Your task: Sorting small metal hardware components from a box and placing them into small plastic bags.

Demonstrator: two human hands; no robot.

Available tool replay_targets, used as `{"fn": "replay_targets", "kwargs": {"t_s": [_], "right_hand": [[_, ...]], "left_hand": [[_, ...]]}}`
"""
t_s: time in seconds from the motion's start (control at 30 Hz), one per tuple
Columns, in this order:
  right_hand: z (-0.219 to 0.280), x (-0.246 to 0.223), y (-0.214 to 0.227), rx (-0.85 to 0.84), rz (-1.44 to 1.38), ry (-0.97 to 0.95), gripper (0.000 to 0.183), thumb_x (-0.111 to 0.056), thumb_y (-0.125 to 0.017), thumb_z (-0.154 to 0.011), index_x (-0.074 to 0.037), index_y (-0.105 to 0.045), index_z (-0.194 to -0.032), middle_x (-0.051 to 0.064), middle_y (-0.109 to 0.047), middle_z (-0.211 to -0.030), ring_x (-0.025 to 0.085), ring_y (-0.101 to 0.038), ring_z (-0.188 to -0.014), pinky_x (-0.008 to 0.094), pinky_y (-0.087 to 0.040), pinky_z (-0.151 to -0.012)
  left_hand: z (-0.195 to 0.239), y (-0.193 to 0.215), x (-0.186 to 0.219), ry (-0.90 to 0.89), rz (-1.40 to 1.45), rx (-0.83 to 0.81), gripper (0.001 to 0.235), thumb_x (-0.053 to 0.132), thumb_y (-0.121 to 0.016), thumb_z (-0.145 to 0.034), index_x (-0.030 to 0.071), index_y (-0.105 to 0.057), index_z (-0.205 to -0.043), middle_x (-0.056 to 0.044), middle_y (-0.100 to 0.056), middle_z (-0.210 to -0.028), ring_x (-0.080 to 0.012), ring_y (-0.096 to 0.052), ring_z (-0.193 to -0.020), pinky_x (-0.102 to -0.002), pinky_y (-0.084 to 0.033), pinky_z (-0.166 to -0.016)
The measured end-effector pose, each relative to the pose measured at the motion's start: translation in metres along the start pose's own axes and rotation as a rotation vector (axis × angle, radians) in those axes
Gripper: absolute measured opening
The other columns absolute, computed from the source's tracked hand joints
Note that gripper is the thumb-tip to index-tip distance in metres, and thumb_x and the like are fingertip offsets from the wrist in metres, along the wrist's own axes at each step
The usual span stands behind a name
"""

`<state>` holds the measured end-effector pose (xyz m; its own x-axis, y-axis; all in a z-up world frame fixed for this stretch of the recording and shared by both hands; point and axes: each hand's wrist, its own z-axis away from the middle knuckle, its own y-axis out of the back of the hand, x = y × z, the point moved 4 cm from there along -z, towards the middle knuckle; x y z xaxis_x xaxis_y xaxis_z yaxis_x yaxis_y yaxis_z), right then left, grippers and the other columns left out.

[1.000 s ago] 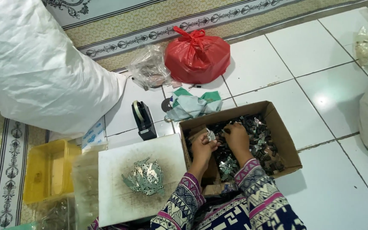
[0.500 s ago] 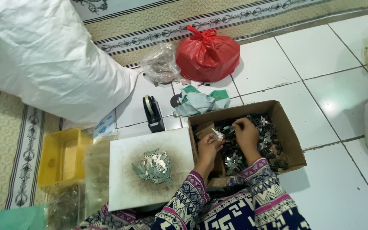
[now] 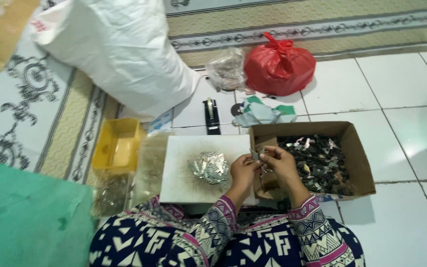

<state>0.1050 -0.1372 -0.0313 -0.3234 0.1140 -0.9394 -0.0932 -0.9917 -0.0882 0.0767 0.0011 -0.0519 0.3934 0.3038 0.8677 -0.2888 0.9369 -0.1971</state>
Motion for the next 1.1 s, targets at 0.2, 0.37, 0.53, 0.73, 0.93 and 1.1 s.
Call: {"fn": "replay_targets", "kwargs": {"t_s": [0.2, 0.37, 0.53, 0.73, 0.93, 1.1], "right_hand": [[0.012, 0.029, -0.082, -0.168, 0.062, -0.045, 0.043, -0.01, -0.086, -0.08, -0.003, -0.071, -0.12, 0.011, -0.071, -0.096, 0.016, -0.068, -0.079, 0.028, -0.061, -0.067], [0.021, 0.036, -0.125, -0.161, 0.165, 0.018, 0.042, -0.011, -0.087, -0.08, -0.007, -0.074, -0.119, 0.015, -0.075, -0.096, 0.021, -0.072, -0.081, 0.034, -0.063, -0.066], [0.017, 0.052, -0.118, -0.059, 0.424, 0.159, 0.037, -0.008, -0.085, -0.082, -0.015, -0.078, -0.117, 0.011, -0.079, -0.097, 0.022, -0.076, -0.085, 0.033, -0.064, -0.068], [0.038, 0.034, -0.098, 0.026, 0.408, 0.222, 0.031, -0.004, -0.076, -0.087, -0.011, -0.077, -0.116, 0.016, -0.077, -0.094, 0.026, -0.073, -0.084, 0.037, -0.059, -0.074], [0.047, 0.017, -0.081, 0.111, 0.366, 0.212, 0.028, 0.0, -0.072, -0.088, -0.007, -0.076, -0.115, 0.019, -0.074, -0.092, 0.027, -0.071, -0.081, 0.036, -0.056, -0.07], [0.053, 0.001, -0.077, 0.099, 0.329, 0.213, 0.027, -0.001, -0.071, -0.09, -0.004, -0.075, -0.116, 0.018, -0.071, -0.095, 0.024, -0.066, -0.084, 0.034, -0.054, -0.072]], "left_hand": [[-0.002, 0.098, 0.006, -0.004, -0.266, 0.112, 0.026, 0.016, -0.074, -0.083, 0.01, -0.078, -0.107, -0.012, -0.075, -0.092, -0.0201, -0.073, -0.083, -0.034, -0.062, -0.062], [0.041, 0.133, 0.054, 0.007, -0.065, 0.131, 0.043, 0.01, -0.07, -0.088, -0.001, -0.065, -0.129, -0.028, -0.066, -0.12, -0.0297, -0.074, -0.083, -0.038, -0.066, -0.067], [0.035, 0.159, 0.044, -0.009, -0.123, 0.146, 0.059, 0.013, -0.066, -0.091, 0.007, -0.051, -0.147, -0.028, -0.054, -0.14, -0.0258, -0.072, -0.067, -0.031, -0.064, -0.05], [0.043, 0.173, 0.079, -0.151, -0.382, 0.249, 0.045, 0.024, -0.068, -0.088, 0.014, -0.069, -0.132, -0.02, -0.065, -0.134, -0.0373, -0.068, -0.114, -0.042, -0.057, -0.094], [0.044, 0.195, 0.105, -0.189, -0.278, 0.244, 0.032, 0.02, -0.069, -0.087, 0.016, -0.076, -0.118, -0.01, -0.073, -0.111, -0.0221, -0.076, -0.087, -0.03, -0.062, -0.073], [0.027, 0.194, 0.1, -0.199, -0.385, 0.193, 0.032, 0.018, -0.071, -0.081, 0.018, -0.078, -0.113, -0.01, -0.075, -0.101, -0.0197, -0.075, -0.078, -0.029, -0.062, -0.067]]}}
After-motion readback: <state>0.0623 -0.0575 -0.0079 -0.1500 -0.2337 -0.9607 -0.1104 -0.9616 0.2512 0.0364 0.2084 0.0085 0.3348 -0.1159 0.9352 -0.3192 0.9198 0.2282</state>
